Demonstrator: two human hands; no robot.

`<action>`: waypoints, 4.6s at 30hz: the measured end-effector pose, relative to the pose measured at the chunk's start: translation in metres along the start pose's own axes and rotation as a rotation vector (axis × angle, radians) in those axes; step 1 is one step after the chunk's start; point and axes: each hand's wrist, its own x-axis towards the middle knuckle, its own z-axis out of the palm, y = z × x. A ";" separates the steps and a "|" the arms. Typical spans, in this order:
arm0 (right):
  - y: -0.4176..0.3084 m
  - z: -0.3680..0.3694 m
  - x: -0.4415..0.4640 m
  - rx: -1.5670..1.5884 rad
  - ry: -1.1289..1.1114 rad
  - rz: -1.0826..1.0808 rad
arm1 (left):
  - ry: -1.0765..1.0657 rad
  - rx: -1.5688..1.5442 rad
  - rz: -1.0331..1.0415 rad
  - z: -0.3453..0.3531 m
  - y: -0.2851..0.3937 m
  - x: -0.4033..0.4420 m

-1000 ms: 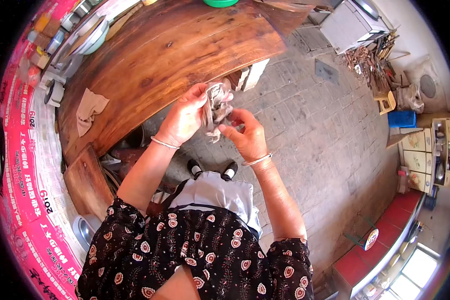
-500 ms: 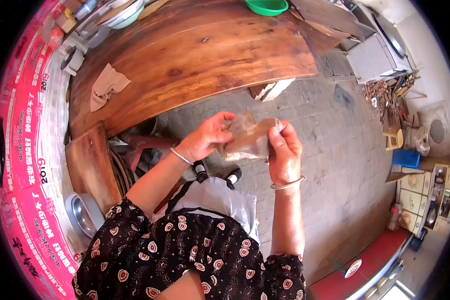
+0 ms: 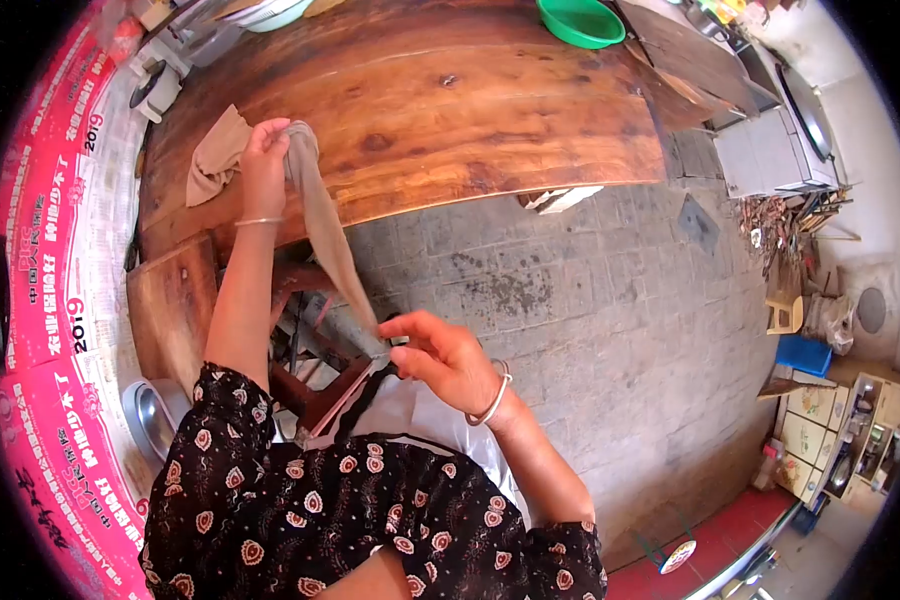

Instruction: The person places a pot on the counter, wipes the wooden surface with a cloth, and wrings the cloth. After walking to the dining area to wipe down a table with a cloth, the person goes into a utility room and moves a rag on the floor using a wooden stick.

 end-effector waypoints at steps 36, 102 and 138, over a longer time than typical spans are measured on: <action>0.026 -0.125 -0.051 -0.026 0.839 -0.371 | -1.333 0.068 0.093 0.186 0.096 -0.107; -0.024 0.112 0.196 -0.853 0.177 -0.573 | -0.122 0.530 0.067 -0.253 0.150 -0.068; 0.154 0.009 -0.027 -0.366 0.448 0.061 | -1.293 0.599 0.228 -0.010 0.037 -0.160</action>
